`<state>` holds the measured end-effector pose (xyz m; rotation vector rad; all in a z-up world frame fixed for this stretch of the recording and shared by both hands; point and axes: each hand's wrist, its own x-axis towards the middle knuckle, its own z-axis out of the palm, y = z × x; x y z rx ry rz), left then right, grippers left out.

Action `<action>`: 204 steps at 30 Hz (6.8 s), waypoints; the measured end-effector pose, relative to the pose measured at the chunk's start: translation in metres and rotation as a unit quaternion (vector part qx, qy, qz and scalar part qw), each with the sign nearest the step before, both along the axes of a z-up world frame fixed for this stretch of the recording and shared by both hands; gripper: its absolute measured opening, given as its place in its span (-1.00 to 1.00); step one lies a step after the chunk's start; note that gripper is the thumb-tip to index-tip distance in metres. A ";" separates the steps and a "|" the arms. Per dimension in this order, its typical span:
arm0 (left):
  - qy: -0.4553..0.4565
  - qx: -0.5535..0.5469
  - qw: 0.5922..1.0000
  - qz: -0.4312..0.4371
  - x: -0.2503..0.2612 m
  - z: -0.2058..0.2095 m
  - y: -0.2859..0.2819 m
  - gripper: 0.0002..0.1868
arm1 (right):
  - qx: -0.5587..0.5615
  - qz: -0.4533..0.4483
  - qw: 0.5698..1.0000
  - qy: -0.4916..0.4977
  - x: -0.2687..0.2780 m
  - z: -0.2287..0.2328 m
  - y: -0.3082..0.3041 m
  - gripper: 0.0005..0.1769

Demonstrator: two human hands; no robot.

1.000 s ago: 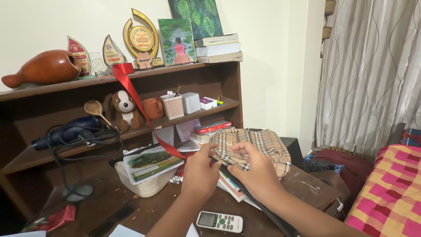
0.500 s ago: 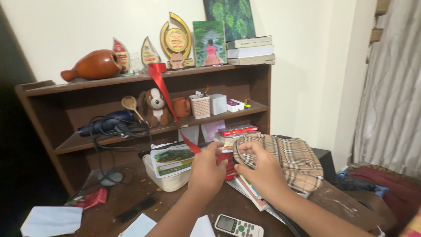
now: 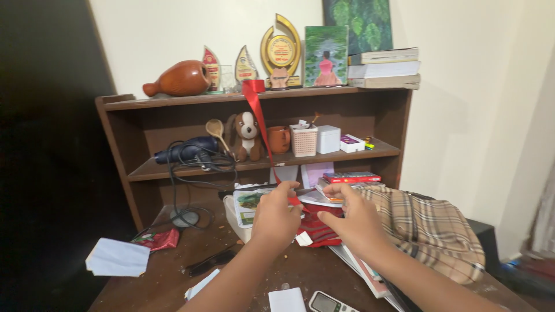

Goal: The person moves various items from a cluttered wooden desk to a nearby bed. They handle a neck holder mount, a grey cloth, a brown handbag, a water bottle, a vase with artificial flowers, a stuffed dog, a basket, a backpack, a framed picture, a remote control, a laptop, and a stack of papers. The items are placed one by one onto the bed.

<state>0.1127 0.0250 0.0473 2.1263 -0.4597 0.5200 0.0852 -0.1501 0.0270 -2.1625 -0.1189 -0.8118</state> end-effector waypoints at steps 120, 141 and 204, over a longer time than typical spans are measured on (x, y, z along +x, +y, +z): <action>0.125 -0.174 0.976 0.029 0.080 -0.053 0.024 0.02 | 0.323 0.142 0.908 0.226 0.087 -0.025 0.050 0.01; 0.182 -0.106 0.887 -0.412 -0.120 -0.110 -0.175 -0.06 | 0.414 -0.240 0.873 0.091 -0.226 -0.062 -0.061 0.04; 0.546 0.217 0.625 -0.514 -0.283 -0.431 -0.361 -0.27 | 0.481 -0.338 0.756 0.286 -0.451 -0.399 -0.228 -0.34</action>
